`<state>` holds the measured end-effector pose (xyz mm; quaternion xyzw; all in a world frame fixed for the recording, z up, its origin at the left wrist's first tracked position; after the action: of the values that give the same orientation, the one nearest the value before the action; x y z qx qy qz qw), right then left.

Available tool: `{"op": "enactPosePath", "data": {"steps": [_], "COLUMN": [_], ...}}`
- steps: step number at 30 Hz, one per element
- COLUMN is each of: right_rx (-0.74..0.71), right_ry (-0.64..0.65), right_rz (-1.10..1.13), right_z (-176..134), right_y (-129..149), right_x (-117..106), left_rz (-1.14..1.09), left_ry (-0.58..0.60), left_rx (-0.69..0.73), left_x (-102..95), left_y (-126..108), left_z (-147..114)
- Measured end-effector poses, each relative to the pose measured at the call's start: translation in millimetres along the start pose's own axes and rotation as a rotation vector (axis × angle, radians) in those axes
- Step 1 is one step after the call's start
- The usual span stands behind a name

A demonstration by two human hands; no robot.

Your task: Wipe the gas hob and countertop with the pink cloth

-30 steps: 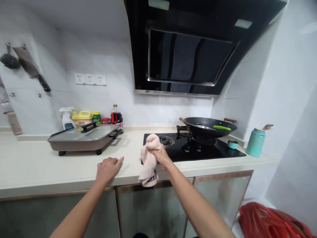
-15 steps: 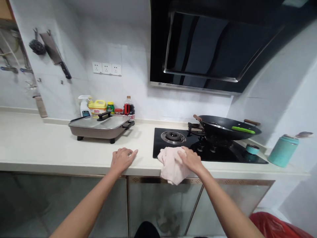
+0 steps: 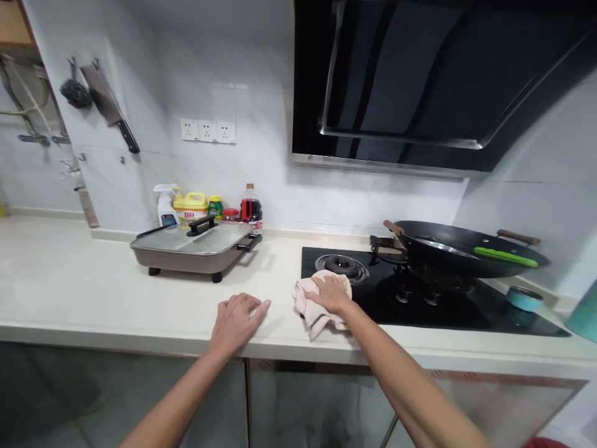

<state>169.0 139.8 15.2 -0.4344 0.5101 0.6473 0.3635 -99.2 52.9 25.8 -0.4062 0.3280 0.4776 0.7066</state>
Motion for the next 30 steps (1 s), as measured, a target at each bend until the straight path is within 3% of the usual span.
{"op": "enactPosePath", "data": {"steps": [4, 8, 14, 21, 25, 30], "right_rx": [-0.060, -0.086, -0.266, -0.621, -0.684, -0.583], "right_ry": [0.037, 0.018, 0.017, -0.169, -0.249, -0.297], "right_rz": [0.016, 0.029, 0.044, -0.035, -0.142, -0.118], "right_z": [36.9, 36.9, -30.2, -112.9, -134.9, -154.4], "right_y": [12.1, 25.2, 67.9, 112.8, 93.9, 17.6], "right_x": [0.1, -2.0, 5.9, 24.1, 24.7, -0.1], "left_rz": [0.015, 0.040, 0.071, 0.105, 0.143, 0.174], "left_ry": [-0.028, -0.041, -0.024, -0.004, 0.018, 0.059], "left_rx": [-0.033, -0.081, -0.115, -0.141, -0.133, -0.159], "left_x": [-1.9, -3.2, -2.8, 1.1, 2.3, 4.9], "left_y": [2.8, 5.1, 8.5, 21.6, 26.6, 33.7], "left_z": [0.0, 1.0, 2.8, 11.0, 15.9, 20.7]}}
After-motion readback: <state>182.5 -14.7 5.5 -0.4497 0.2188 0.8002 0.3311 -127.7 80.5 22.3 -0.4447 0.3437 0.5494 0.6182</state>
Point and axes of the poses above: each hand's wrist, its own z-axis towards the middle knuckle, its own x-axis out of the palm, y = z × x, the point moved 6 cm from there along z, towards the middle knuckle, and after that the axes turned 7 degrees about z, right-handed, at the moved point
